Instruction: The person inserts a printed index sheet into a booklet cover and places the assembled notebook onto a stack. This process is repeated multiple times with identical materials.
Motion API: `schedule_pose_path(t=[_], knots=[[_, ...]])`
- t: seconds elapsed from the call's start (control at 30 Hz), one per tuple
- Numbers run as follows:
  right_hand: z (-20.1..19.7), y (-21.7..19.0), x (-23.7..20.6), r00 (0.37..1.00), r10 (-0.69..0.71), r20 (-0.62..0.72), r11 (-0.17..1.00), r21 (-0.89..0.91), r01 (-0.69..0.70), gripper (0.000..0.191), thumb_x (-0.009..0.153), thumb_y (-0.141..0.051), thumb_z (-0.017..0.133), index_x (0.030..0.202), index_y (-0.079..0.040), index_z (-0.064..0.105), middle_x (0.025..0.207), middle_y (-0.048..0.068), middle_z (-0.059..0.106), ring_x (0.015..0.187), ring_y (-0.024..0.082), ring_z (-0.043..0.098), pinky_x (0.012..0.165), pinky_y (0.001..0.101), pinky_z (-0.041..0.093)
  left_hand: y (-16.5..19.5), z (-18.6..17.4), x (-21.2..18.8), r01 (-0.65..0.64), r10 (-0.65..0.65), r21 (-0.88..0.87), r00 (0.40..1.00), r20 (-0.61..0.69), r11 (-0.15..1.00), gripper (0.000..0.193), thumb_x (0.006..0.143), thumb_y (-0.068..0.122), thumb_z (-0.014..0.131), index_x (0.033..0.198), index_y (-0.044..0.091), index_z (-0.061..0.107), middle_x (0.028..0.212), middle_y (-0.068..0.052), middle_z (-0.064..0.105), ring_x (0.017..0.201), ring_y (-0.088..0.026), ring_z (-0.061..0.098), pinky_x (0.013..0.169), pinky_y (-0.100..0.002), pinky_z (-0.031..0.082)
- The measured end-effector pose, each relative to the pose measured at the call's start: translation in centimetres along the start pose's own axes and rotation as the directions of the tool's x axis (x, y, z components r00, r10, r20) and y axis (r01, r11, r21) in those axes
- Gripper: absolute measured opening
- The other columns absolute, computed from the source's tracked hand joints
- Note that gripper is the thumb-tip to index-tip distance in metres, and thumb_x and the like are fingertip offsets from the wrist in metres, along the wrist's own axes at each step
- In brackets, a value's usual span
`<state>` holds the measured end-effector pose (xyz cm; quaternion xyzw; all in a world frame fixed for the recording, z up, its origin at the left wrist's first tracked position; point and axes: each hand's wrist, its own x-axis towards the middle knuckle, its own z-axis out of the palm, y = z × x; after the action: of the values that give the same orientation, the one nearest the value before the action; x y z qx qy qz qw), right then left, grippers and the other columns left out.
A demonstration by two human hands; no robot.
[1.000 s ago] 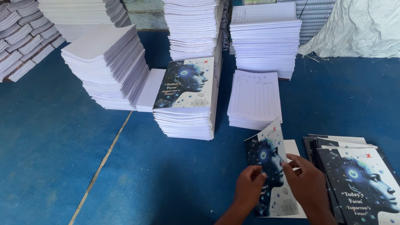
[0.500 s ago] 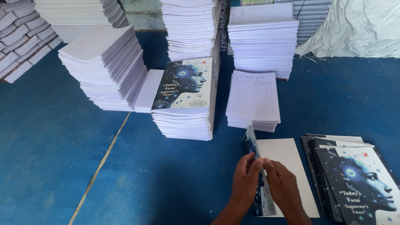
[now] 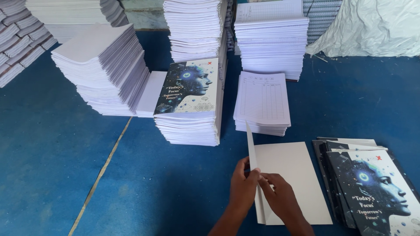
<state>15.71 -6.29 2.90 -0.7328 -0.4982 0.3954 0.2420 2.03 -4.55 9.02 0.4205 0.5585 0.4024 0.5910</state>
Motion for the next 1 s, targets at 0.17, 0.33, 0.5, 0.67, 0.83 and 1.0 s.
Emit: schedule_pose_path(t=[0.17,0.33,0.5,0.67,0.83,1.0], knots=[[0.8,1.7,1.1,0.995,-0.100,-0.023,0.952,-0.294,0.088,0.053,0.095,-0.055,0.055,0.123,-0.014,0.074,0.132,0.015,0.069,0.130,0.032,0.060,0.109,0.0486,0.047,-0.5,-0.7,0.3,0.037,-0.035,0.077,0.999,-0.027,0.996,0.046,0.096,0.025,0.054,0.139,0.008,0.052,0.129,-0.015,0.066,0.115,-0.024,0.068,0.101,-0.036,0.052],[1.9,3.5,2.7,0.999,-0.024,-0.022,0.862,-0.507,0.009,0.076,0.086,-0.077,0.043,0.136,-0.025,0.066,0.151,0.017,0.050,0.148,0.038,0.037,0.116,0.0693,0.026,-0.3,-1.2,0.3,0.080,-0.076,0.106,0.996,-0.048,0.991,0.044,0.097,0.024,0.051,0.139,0.009,0.053,0.127,-0.014,0.067,0.112,-0.023,0.069,0.099,-0.035,0.052],[2.4,4.1,3.3,0.995,0.097,0.017,0.799,-0.597,-0.067,0.095,0.078,-0.091,0.039,0.146,-0.026,0.056,0.161,0.018,0.036,0.154,0.042,0.023,0.117,0.0737,0.019,-0.3,-2.1,0.2,0.076,-0.069,0.134,0.996,-0.058,0.988,0.043,0.098,0.023,0.051,0.138,0.008,0.054,0.120,-0.013,0.070,0.103,-0.020,0.069,0.092,-0.034,0.054],[2.6,4.5,3.5,0.989,0.143,0.028,0.775,-0.625,-0.095,0.105,0.072,-0.095,0.043,0.150,-0.025,0.049,0.163,0.016,0.034,0.153,0.040,0.026,0.115,0.0720,0.026,-0.5,-3.1,0.1,0.093,-0.079,0.154,0.992,-0.094,0.984,0.041,0.098,0.021,0.051,0.136,0.008,0.057,0.113,-0.015,0.071,0.096,-0.021,0.068,0.086,-0.034,0.053],[2.3,4.8,3.3,0.986,0.158,0.048,0.748,-0.658,-0.088,0.110,0.068,-0.096,0.049,0.151,-0.024,0.049,0.163,0.013,0.035,0.153,0.036,0.028,0.114,0.0654,0.034,-1.0,-3.8,0.0,0.120,-0.098,0.158,0.985,-0.140,0.980,0.039,0.099,0.020,0.049,0.135,0.008,0.057,0.114,-0.011,0.071,0.097,-0.017,0.070,0.088,-0.033,0.054],[1.6,4.4,2.7,0.984,0.171,0.052,0.703,-0.706,-0.085,0.109,0.067,-0.094,0.058,0.148,-0.021,0.053,0.161,0.007,0.042,0.153,0.029,0.033,0.113,0.0544,0.042,-1.7,-4.7,-0.1,0.102,-0.080,0.143,0.986,-0.148,0.985,0.040,0.099,0.017,0.046,0.137,0.008,0.056,0.113,-0.012,0.073,0.096,-0.019,0.071,0.088,-0.034,0.055]])
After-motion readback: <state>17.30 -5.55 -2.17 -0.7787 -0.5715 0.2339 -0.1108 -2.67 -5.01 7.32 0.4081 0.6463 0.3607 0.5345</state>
